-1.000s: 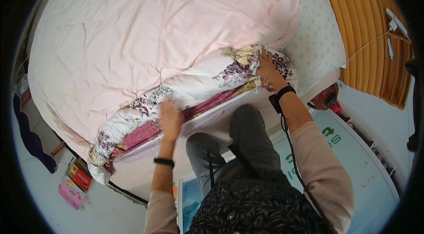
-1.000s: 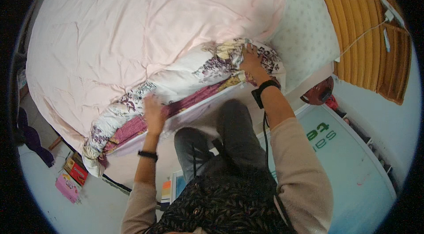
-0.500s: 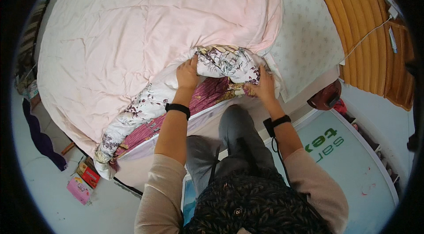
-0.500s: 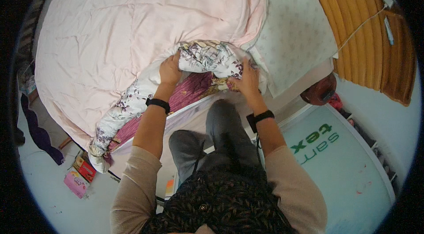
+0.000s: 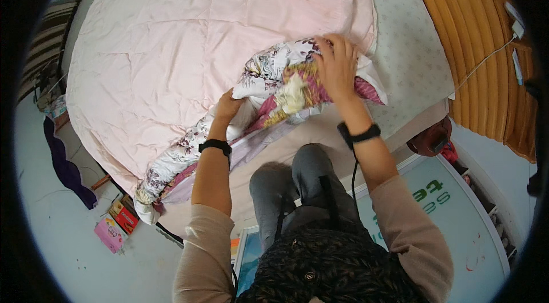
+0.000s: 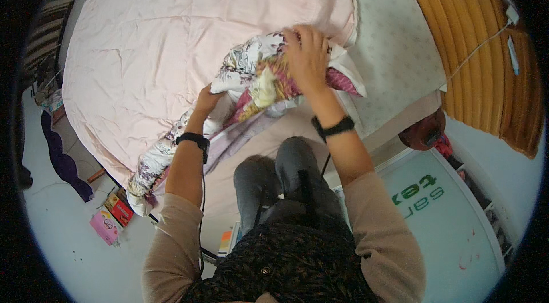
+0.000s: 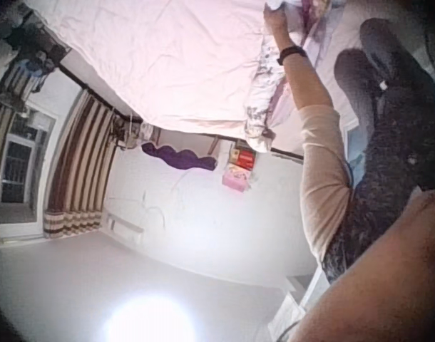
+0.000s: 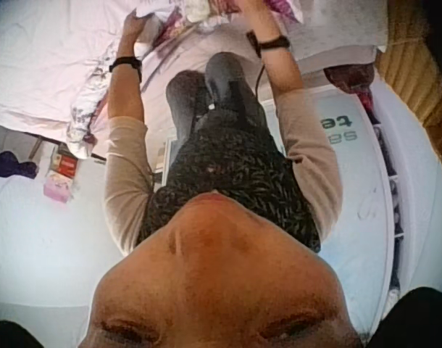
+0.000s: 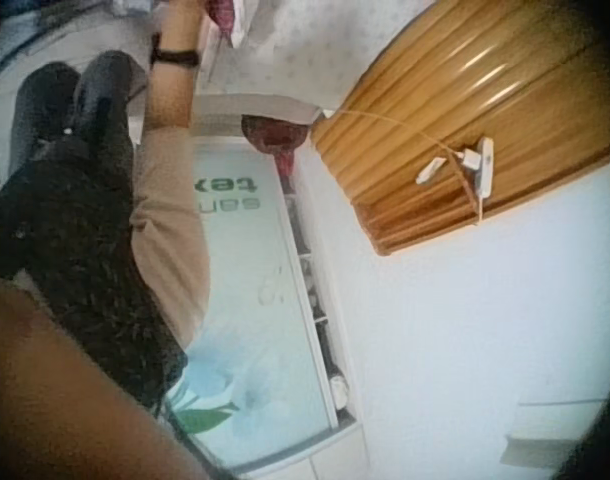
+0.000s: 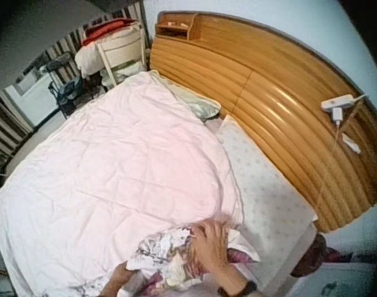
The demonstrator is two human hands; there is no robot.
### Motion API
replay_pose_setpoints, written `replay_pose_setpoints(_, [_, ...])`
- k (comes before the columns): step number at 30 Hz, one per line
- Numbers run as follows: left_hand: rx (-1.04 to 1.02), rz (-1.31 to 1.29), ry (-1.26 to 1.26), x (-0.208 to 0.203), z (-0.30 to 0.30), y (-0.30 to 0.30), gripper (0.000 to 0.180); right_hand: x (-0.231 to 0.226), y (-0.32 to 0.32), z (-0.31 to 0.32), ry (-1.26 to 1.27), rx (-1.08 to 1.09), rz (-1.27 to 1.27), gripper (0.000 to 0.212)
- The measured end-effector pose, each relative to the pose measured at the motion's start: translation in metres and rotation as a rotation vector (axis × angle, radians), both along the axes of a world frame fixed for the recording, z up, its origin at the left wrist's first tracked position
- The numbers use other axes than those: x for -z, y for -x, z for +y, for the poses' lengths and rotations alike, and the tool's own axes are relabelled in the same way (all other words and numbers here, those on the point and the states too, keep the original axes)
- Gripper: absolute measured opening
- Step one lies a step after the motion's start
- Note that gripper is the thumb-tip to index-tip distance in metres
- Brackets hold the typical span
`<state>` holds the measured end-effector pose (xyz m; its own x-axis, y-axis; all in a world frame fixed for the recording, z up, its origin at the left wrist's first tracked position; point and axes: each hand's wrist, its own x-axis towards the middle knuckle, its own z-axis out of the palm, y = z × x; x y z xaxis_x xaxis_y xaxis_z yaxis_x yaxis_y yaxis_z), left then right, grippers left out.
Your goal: The person folds a patterned duvet cover on a bed. They repeatedly roll and tuck the cover from one end to the other, smoothing and adjusting the fabric to create a compact bundle.
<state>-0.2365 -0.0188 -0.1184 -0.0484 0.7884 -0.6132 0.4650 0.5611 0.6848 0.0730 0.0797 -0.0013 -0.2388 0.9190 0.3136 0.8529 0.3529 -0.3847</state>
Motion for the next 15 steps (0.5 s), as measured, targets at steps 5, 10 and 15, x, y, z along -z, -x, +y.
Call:
replay_pose_setpoints(5, [0.021, 0.046, 0.019, 0.007, 0.007, -0.006, 0.038, 0.000, 0.029, -0.113, 0.876, 0.121, 0.511, 0.031])
replay_pose_setpoints(10, [0.061, -0.114, 0.002, -0.004, 0.006, -0.003, 0.039, 0.069, 0.052, -0.119, 0.774, 0.378, 0.739, 0.042])
replay_pose_setpoints(15, [0.221, -0.242, 0.053, -0.047, 0.002, 0.027, 0.035, 0.108, 0.061, -0.112, 0.898, 0.888, 1.167, 0.060])
